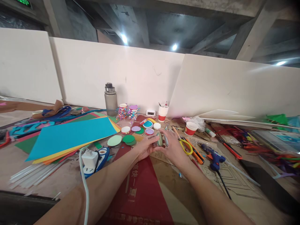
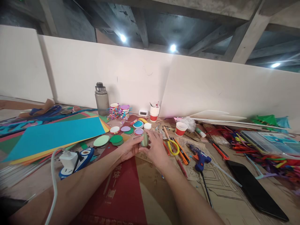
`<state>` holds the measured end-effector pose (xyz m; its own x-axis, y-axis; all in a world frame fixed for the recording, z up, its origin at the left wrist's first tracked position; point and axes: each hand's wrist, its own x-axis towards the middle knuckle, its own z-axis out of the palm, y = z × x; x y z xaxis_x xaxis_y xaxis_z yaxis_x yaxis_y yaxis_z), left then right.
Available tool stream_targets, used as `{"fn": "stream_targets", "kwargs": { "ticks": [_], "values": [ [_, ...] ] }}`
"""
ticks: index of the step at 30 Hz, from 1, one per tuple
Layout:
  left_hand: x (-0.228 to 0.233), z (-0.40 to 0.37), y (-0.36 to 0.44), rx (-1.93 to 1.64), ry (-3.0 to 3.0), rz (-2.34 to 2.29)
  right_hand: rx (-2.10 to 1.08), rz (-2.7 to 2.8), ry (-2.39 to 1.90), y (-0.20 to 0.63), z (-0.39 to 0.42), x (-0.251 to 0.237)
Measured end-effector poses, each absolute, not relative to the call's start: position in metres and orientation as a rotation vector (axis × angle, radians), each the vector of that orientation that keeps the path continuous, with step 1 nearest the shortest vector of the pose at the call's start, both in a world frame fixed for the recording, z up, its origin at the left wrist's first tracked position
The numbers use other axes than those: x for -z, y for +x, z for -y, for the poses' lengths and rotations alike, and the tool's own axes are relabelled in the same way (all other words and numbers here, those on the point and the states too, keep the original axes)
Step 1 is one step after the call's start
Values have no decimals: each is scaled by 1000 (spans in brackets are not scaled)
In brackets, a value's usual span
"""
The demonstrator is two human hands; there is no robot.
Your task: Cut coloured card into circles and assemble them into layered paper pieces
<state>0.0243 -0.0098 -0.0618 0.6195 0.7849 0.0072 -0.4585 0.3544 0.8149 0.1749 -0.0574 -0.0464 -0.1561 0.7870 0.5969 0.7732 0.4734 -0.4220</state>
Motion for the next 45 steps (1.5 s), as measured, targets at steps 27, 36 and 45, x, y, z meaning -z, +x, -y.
{"fn": "stream_targets", "kwargs": {
  "ticks": [27, 36, 45],
  "values": [
    [57, 12, 23, -896, 969, -445, -16, 1930, -1338, 177, 56, 48],
    [54, 16, 28, -1093, 1168, -537, -165, 1810, -1273, 174, 57, 44],
    [51, 15, 25, -1167, 1275, -580, -884, 1244, -1122, 178, 49, 47]
  ]
}}
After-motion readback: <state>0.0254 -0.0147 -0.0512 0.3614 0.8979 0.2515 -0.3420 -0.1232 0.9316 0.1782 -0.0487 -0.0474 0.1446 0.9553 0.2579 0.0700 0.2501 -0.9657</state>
